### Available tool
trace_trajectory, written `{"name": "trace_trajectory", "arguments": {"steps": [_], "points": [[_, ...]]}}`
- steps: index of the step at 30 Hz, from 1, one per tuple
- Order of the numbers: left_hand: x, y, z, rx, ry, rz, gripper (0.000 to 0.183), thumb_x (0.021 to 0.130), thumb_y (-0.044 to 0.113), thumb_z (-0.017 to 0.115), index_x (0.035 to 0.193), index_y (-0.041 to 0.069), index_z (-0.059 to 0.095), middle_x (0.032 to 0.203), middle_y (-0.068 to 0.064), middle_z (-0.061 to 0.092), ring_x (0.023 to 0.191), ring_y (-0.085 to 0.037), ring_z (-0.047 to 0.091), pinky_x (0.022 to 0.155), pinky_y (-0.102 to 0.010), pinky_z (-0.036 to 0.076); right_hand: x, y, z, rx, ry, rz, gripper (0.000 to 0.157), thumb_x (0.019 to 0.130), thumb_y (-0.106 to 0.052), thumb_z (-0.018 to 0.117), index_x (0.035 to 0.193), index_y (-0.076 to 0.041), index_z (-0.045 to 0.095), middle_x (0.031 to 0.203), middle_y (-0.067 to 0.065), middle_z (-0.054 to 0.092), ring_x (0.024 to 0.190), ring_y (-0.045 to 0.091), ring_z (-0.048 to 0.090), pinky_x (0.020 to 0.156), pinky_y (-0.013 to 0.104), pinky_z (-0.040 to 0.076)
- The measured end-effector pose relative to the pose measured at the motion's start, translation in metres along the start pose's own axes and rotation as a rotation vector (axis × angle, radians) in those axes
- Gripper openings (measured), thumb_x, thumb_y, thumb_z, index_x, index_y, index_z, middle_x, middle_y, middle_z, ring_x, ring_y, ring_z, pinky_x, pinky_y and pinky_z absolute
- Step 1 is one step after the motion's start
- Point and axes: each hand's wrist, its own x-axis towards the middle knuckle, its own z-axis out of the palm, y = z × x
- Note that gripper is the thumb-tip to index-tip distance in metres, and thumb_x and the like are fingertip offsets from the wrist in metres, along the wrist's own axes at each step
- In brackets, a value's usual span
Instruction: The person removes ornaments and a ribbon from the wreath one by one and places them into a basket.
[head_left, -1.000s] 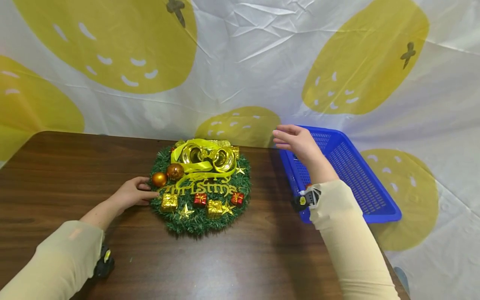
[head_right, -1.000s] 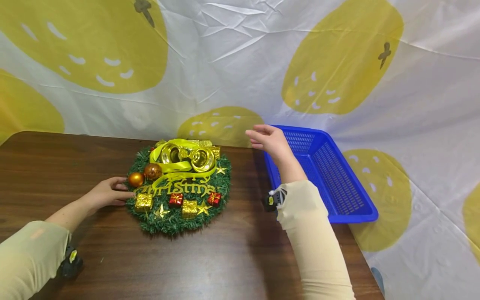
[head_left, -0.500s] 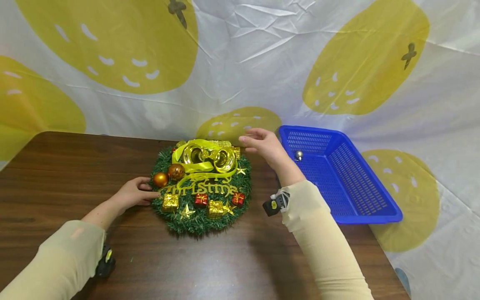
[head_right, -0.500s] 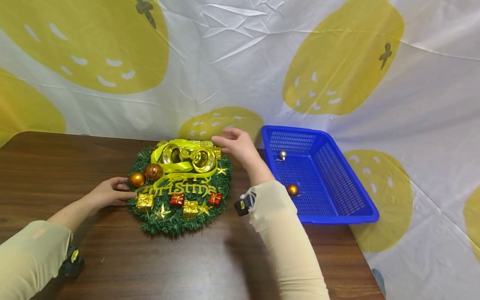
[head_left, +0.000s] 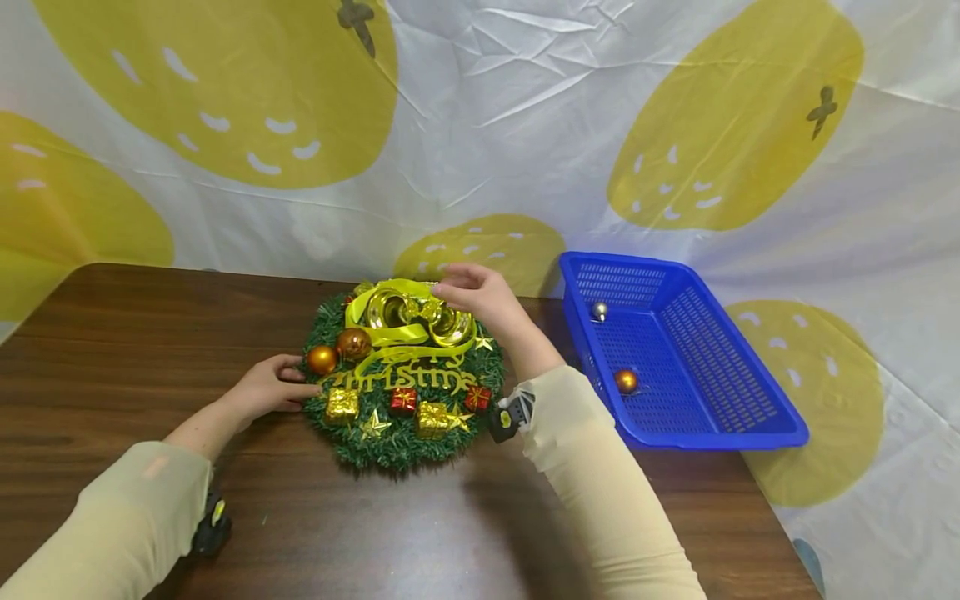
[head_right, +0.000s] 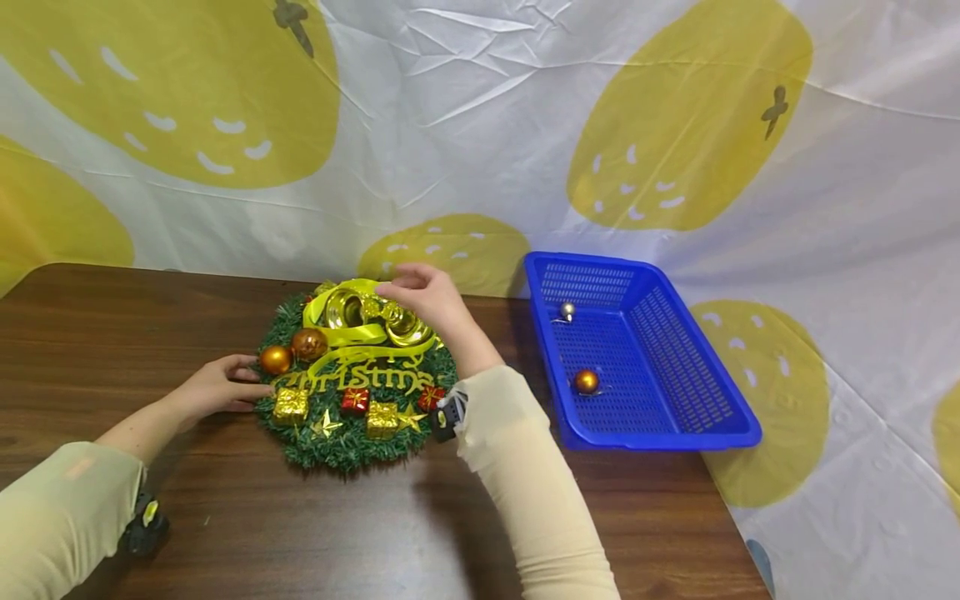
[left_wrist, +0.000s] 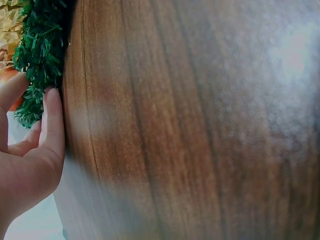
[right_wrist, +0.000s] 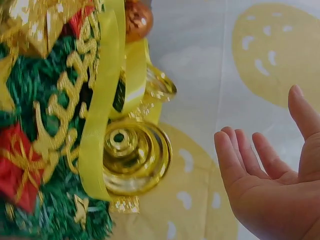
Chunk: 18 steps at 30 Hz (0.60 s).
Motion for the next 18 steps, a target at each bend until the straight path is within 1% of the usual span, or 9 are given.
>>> {"name": "trace_trajectory", "arguments": {"steps": [2, 8, 9, 12, 18], "points": [[0.000, 0.000, 0.000, 0.000, -0.003, 0.001, 0.081, 0.090, 0.020, 0.062, 0.144, -0.014, 0.012, 0.133, -0.036, 0.032, 0.109, -0.035, 0.056, 0.084, -0.036, 0.057, 0.001, 0.001, 0.006, -0.003, -0.011, -0.001, 0.052, 0.090, -0.018, 0.063, 0.137, -0.006, 0.046, 0.126, 0.016, 0.056, 0.117, 0.032, 0.054, 0.100, 0.037, 0.048], [0.000, -0.001, 0.000, 0.003, -0.006, 0.002, 0.081, 0.091, 0.021, 0.062, 0.144, -0.014, 0.012, 0.133, -0.036, 0.033, 0.110, -0.038, 0.055, 0.085, -0.038, 0.057, 0.006, 0.005, 0.025, -0.050, -0.045, 0.012, 0.052, 0.088, -0.023, 0.066, 0.136, -0.013, 0.049, 0.127, 0.011, 0.058, 0.116, 0.026, 0.055, 0.105, 0.046, 0.043], [0.000, -0.002, -0.001, 0.003, -0.006, 0.003, 0.081, 0.091, 0.021, 0.062, 0.144, -0.014, 0.012, 0.133, -0.036, 0.033, 0.110, -0.038, 0.055, 0.085, -0.038, 0.057, 0.007, 0.006, 0.028, -0.043, -0.053, 0.017, 0.052, 0.088, -0.023, 0.066, 0.136, -0.013, 0.049, 0.127, 0.011, 0.057, 0.116, 0.026, 0.054, 0.105, 0.047, 0.042], [0.001, -0.003, -0.001, -0.001, -0.005, 0.002, 0.081, 0.090, 0.021, 0.062, 0.144, -0.014, 0.012, 0.133, -0.036, 0.033, 0.110, -0.037, 0.055, 0.085, -0.038, 0.057, 0.011, 0.010, 0.037, -0.037, -0.070, 0.023, 0.053, 0.088, -0.023, 0.066, 0.137, -0.013, 0.048, 0.129, 0.011, 0.056, 0.118, 0.026, 0.053, 0.105, 0.047, 0.042], [0.003, -0.004, -0.001, -0.001, 0.011, -0.001, 0.082, 0.089, 0.021, 0.064, 0.144, -0.014, 0.014, 0.132, -0.034, 0.034, 0.104, -0.030, 0.058, 0.083, -0.036, 0.057, 0.017, 0.015, 0.054, -0.032, -0.080, 0.034, 0.055, 0.086, -0.023, 0.068, 0.136, -0.010, 0.049, 0.129, 0.012, 0.057, 0.119, 0.026, 0.052, 0.105, 0.046, 0.042]]}}
